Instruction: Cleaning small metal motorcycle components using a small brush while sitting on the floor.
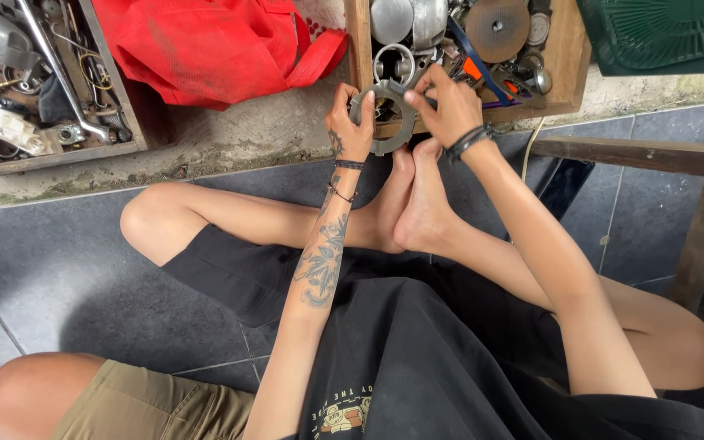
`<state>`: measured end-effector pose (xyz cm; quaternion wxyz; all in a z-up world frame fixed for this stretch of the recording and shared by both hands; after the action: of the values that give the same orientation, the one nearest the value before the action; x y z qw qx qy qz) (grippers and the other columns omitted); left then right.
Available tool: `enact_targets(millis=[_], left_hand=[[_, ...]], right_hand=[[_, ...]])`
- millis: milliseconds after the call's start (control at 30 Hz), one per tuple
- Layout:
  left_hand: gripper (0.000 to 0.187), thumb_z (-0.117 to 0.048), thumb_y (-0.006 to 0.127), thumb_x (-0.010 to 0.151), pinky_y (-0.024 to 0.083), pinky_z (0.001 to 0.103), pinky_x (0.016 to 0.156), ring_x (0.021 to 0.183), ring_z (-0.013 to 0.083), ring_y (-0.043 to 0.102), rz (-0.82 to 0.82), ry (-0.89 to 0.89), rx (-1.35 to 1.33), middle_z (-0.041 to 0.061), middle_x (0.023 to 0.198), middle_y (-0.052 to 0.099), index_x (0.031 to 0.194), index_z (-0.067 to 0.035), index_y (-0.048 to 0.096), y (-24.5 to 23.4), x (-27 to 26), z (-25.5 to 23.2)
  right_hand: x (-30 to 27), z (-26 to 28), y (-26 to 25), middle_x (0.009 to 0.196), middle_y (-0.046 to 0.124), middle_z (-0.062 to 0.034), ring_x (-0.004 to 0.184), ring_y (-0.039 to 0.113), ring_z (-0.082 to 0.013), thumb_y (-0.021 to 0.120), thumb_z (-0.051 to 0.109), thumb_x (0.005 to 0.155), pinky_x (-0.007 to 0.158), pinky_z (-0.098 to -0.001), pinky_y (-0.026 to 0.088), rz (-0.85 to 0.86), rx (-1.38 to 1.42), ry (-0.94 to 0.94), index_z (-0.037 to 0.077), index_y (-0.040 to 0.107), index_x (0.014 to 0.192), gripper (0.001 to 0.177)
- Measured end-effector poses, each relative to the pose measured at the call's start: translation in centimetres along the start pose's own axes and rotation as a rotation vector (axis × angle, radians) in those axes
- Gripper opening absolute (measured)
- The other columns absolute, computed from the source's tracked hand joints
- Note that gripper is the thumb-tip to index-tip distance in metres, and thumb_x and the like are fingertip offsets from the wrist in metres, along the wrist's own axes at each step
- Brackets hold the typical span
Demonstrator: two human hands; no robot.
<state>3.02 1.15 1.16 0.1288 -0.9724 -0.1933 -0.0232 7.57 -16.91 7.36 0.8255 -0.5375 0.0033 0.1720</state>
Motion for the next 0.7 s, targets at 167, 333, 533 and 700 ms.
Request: enact_targets(millis=[167, 333, 533, 700], left_hand=[[0.026, -0.027, 0.063, 0.096, 0.044, 0.032, 0.057, 0.056, 0.0169, 0.044, -0.015, 0.029, -0.003, 0.003, 0.067, 0.051, 0.086, -0.007, 0.051, -0.1, 0.2, -0.4], [0.027, -0.03, 0.064, 0.095, 0.045, 0.032, 0.059, 0.057, 0.0175, 0.046, -0.008, -0.007, -0.007, 0.004, 0.067, 0.053, 0.086, -0.007, 0.051, -0.1, 0.3, -0.5], [0.026, -0.028, 0.064, 0.095, 0.046, 0.032, 0.059, 0.057, 0.0172, 0.048, -0.008, -0.025, -0.005, 0.004, 0.068, 0.054, 0.087, -0.007, 0.052, 0.0, 0.3, -0.4], [0.025, -0.027, 0.065, 0.094, 0.046, 0.033, 0.059, 0.057, 0.018, 0.049, -0.011, -0.018, 0.0, 0.004, 0.067, 0.054, 0.086, -0.007, 0.052, 0.0, 0.5, -0.5]], right_hand=[[1.8, -4.0, 0.7, 0.072, 0.071, -0.0049, 0.059, 0.065, -0.0188, 0.081, 0.04, 0.094, 0.06, -0.0354, 0.053, 0.164, 0.164, 0.098, 0.008, 0.066, 0.09, 0.036], [2.0, -4.3, -0.2, 0.053, 0.058, -0.0023, 0.046, 0.047, -0.0166, 0.068, 0.049, 0.103, 0.053, -0.0317, 0.042, 0.353, 0.118, 0.065, 0.006, 0.075, 0.07, 0.054], [2.3, -3.3, 0.2, 0.044, 0.031, -0.0041, 0.044, 0.031, -0.0234, 0.064, 0.072, 0.101, 0.052, -0.0374, 0.041, 0.267, -0.099, 0.066, -0.002, 0.046, 0.05, 0.091], [3.1, -3.0, 0.5, 0.043, 0.046, -0.0109, 0.042, 0.043, -0.0287, 0.077, 0.069, 0.095, 0.059, -0.0396, 0.049, 0.163, -0.173, -0.061, -0.001, 0.068, 0.063, 0.078]])
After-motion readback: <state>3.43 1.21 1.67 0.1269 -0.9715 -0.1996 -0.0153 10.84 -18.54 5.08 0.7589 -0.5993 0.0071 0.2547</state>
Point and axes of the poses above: each hand's wrist, its own x-axis towards the middle knuckle, its own y-axis out of the palm, z = x × y, the point moved 2 cm from there along x, towards the middle knuckle
